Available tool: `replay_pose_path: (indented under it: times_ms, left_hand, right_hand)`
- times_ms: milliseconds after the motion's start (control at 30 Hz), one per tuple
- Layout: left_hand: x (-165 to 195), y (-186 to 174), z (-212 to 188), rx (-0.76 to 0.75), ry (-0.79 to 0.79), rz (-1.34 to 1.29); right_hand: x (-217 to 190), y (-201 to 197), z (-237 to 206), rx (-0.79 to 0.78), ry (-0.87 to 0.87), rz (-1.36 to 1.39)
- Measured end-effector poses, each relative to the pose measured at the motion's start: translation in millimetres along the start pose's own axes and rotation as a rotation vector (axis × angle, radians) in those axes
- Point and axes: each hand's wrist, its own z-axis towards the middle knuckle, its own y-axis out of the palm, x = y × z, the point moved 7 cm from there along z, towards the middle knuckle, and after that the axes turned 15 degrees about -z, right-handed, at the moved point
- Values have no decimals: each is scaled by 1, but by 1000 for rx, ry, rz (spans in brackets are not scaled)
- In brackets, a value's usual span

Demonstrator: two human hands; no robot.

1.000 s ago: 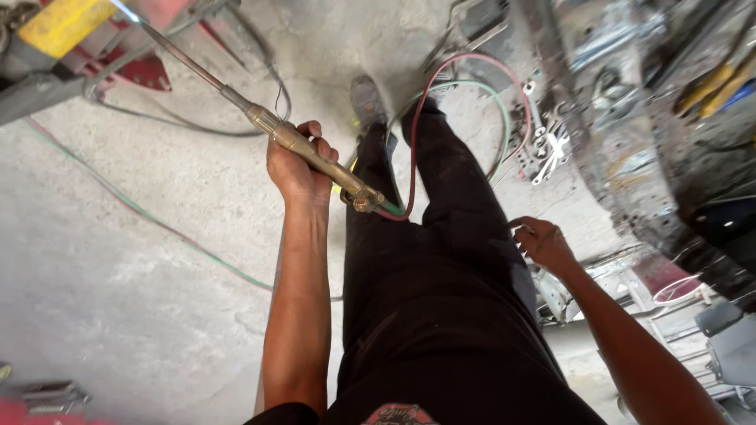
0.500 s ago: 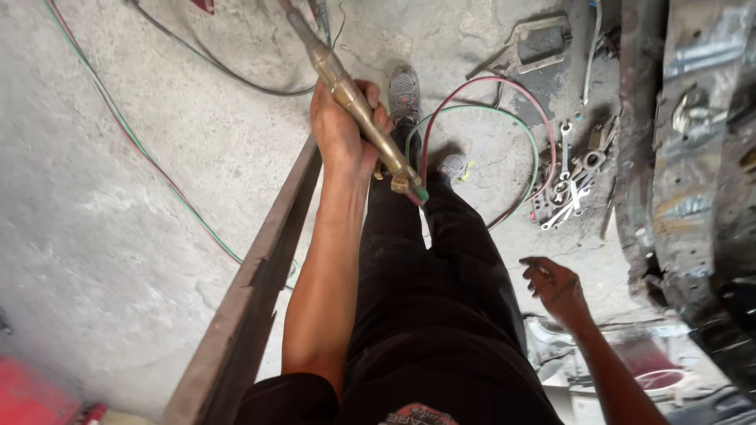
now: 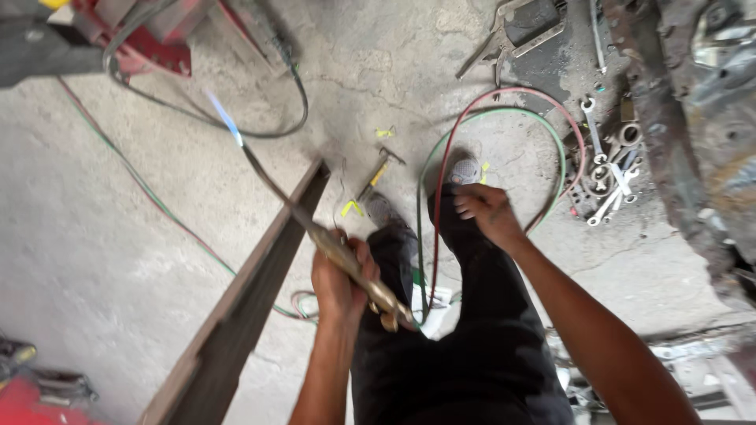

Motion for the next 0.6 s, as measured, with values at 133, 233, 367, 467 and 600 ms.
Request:
replay_pose_path:
  times_ms: [133, 233, 367, 467, 600]
  left_hand:
    - [-38, -63, 52, 54, -50, 4]
    - [-64, -123, 75, 221, -90, -3]
    - [-83, -188, 132, 444, -160, 3]
    - [-94, -229, 184, 530, -141, 9]
    - [-106, -287, 240, 585, -59, 41]
  right_hand:
    - [84, 83, 85, -142, 216, 206]
    - [159, 153, 143, -189, 387, 113]
    - [245, 220, 220, -167, 466, 53]
    - [298, 254, 271, -86, 599, 115]
    - [321, 273, 322, 24, 704, 168]
